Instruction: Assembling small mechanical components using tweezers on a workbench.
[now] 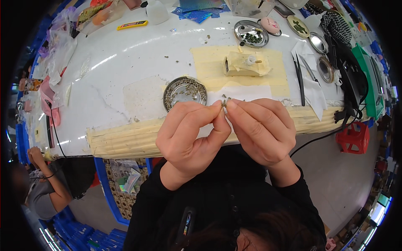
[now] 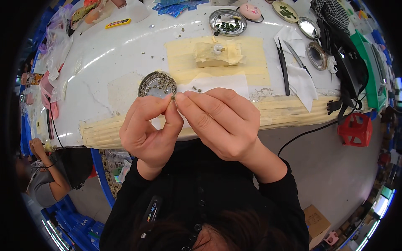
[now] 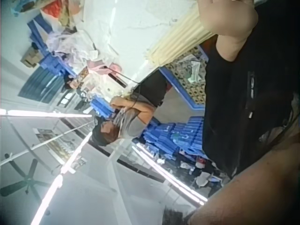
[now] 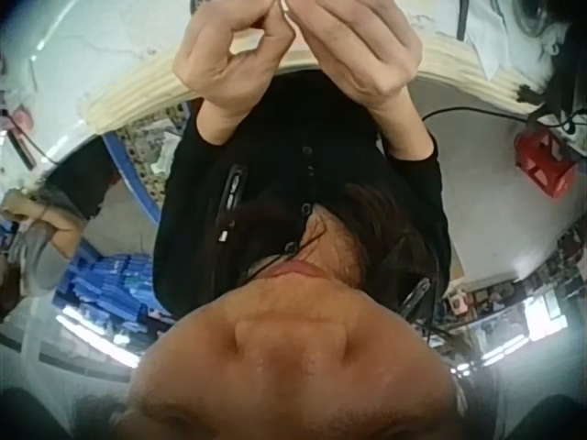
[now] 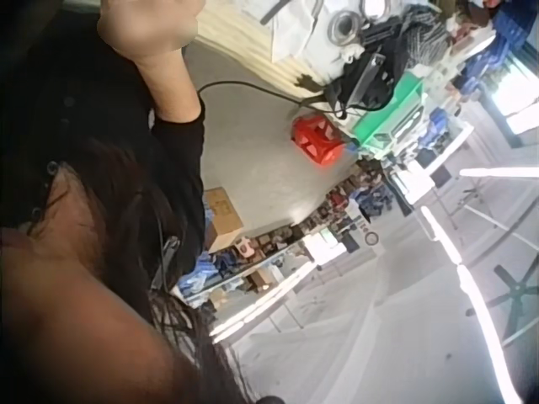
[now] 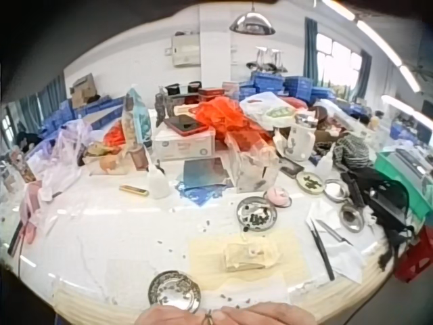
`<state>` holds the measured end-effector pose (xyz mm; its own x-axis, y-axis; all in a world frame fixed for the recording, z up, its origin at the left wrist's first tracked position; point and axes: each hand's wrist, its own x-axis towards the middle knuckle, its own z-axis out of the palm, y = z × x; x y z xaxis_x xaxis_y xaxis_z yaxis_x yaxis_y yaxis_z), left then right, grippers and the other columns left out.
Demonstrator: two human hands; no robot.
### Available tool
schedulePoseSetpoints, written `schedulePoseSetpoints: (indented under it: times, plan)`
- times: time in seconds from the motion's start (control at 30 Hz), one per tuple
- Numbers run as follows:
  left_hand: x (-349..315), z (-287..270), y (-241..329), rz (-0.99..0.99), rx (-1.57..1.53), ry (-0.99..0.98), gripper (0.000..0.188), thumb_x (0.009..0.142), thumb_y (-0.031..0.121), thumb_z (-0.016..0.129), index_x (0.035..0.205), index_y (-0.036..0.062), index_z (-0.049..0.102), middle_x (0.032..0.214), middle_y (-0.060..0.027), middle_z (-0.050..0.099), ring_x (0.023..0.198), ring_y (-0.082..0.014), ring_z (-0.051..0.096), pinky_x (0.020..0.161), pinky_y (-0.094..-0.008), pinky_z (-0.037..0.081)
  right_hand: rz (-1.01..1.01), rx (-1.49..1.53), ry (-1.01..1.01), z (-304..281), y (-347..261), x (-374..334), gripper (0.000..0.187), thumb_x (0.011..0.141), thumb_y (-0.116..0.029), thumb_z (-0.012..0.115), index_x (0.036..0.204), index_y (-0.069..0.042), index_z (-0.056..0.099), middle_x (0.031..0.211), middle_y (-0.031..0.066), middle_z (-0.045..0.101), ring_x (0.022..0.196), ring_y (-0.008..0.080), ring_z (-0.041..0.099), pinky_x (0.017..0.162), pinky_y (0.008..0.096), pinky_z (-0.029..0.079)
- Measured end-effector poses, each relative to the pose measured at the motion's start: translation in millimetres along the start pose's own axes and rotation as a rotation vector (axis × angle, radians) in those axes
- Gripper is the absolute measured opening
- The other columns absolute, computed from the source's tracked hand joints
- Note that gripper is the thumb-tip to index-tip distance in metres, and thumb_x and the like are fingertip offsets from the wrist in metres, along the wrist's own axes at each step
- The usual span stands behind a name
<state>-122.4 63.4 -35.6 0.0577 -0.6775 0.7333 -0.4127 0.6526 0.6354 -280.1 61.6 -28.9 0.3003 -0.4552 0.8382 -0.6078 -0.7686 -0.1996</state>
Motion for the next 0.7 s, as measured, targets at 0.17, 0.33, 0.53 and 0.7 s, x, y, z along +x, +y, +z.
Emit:
schedulePoseSetpoints:
  times: [0.17,0.33,0.53,0.7]
  plan:
    - [0.5,-1.2,0.3,0.011,-0.020,-0.009,0.023,0.064,-0.012,0.073,0.084,-0.0014,0.069,0.070,-0.0091,0.062,0.061,-0.0209,0.059,0.054,-0.0288,0.048,-0.002,-0.008,-0.036,-3.1,-0.1,-1.5,0.042,0.059,0.002,0.073,0.101,0.002,0.072,0.092,0.0100,0.070,0.073,0.0223,0.063,0.062,0.0288,0.051]
    - [-0.5,2.5,-1.6,0.131,0.039,0.033,0.027,0.063,-0.012,0.074,0.088,-0.0020,0.069,0.071,-0.0087,0.062,0.061,-0.0210,0.059,0.053,-0.0292,0.047,0.082,0.080,-0.038,-2.9,-4.7,0.8,0.043,0.059,0.004,0.075,0.102,0.002,0.072,0.092,0.0103,0.070,0.073,0.0223,0.063,0.062,0.0287,0.052]
    - [-0.9,1.7,-0.6,0.155,0.074,0.028,0.028,0.063,-0.012,0.074,0.089,-0.0028,0.069,0.072,-0.0086,0.062,0.062,-0.0216,0.059,0.053,-0.0293,0.047,0.016,0.084,-0.040,-1.8,1.2,-0.8,0.043,0.061,0.000,0.071,0.103,0.004,0.070,0.095,0.0118,0.070,0.074,0.0234,0.065,0.062,0.0293,0.053]
    - [-0.3,-0.3,-0.6,0.198,0.104,0.007,0.029,0.064,-0.010,0.074,0.092,-0.0035,0.069,0.074,-0.0082,0.062,0.063,-0.0217,0.060,0.054,-0.0293,0.048,0.021,0.095,-0.028,-1.5,1.7,-1.9,0.042,0.061,0.000,0.071,0.103,0.004,0.071,0.095,0.0118,0.070,0.074,0.0236,0.065,0.063,0.0292,0.053]
